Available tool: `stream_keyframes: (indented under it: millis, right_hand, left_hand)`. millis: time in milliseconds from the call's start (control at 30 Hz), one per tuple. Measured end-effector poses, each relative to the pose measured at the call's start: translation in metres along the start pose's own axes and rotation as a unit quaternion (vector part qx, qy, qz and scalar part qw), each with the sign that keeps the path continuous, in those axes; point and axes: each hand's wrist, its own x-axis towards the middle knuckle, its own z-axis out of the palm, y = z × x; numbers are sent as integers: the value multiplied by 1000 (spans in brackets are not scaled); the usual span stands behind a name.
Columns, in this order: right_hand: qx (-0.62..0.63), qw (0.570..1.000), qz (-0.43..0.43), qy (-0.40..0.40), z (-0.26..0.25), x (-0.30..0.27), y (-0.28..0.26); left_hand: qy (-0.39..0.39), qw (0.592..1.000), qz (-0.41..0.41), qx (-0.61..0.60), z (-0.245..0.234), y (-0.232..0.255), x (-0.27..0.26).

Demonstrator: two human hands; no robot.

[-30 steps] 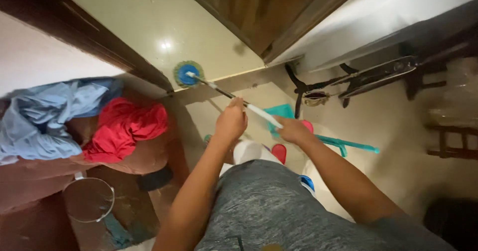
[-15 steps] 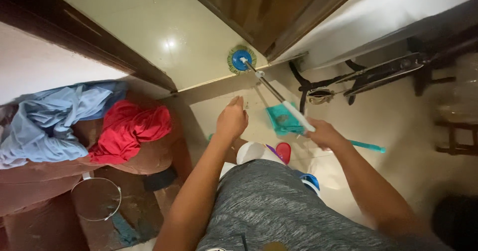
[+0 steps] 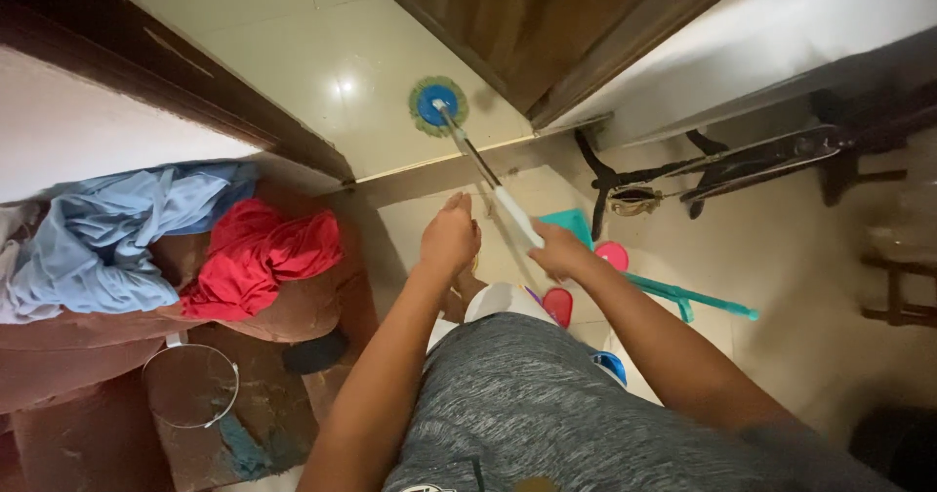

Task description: The person assembles a mop by attaching the handle parts, rinses and wrings the mop head in a bucket, and mops the floor in a hallway and room.

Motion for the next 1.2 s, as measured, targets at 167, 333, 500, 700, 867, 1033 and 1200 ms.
stream_keyframes:
  millis: [167, 333, 500, 700, 867, 1033, 1200]
  right_hand:
    - [20, 983, 149, -104, -24, 42, -82]
    - [-28, 987, 123, -104, -32, 55, -128]
    - [-194, 976, 15, -98, -45, 52, -119]
    - [-143, 956, 204, -154, -93, 36, -144]
    - [-192, 965, 118, -138, -126, 46, -122]
    - [-170, 957, 134, -192, -133, 58, -116]
    - [-153, 956, 129, -212, -132, 70, -117]
  left_hand:
    - [14, 1000, -12, 6, 3, -7, 2]
    - [24, 999, -29, 6, 11, -18, 3]
    - [33, 999, -14, 23, 9, -18, 5]
    - [29, 999, 11, 27, 7, -12, 18]
    - [50, 997, 53, 37, 15, -6, 36]
    - [23, 999, 37, 31, 13, 9, 57]
    - [39, 997, 48, 39, 17, 24, 52]
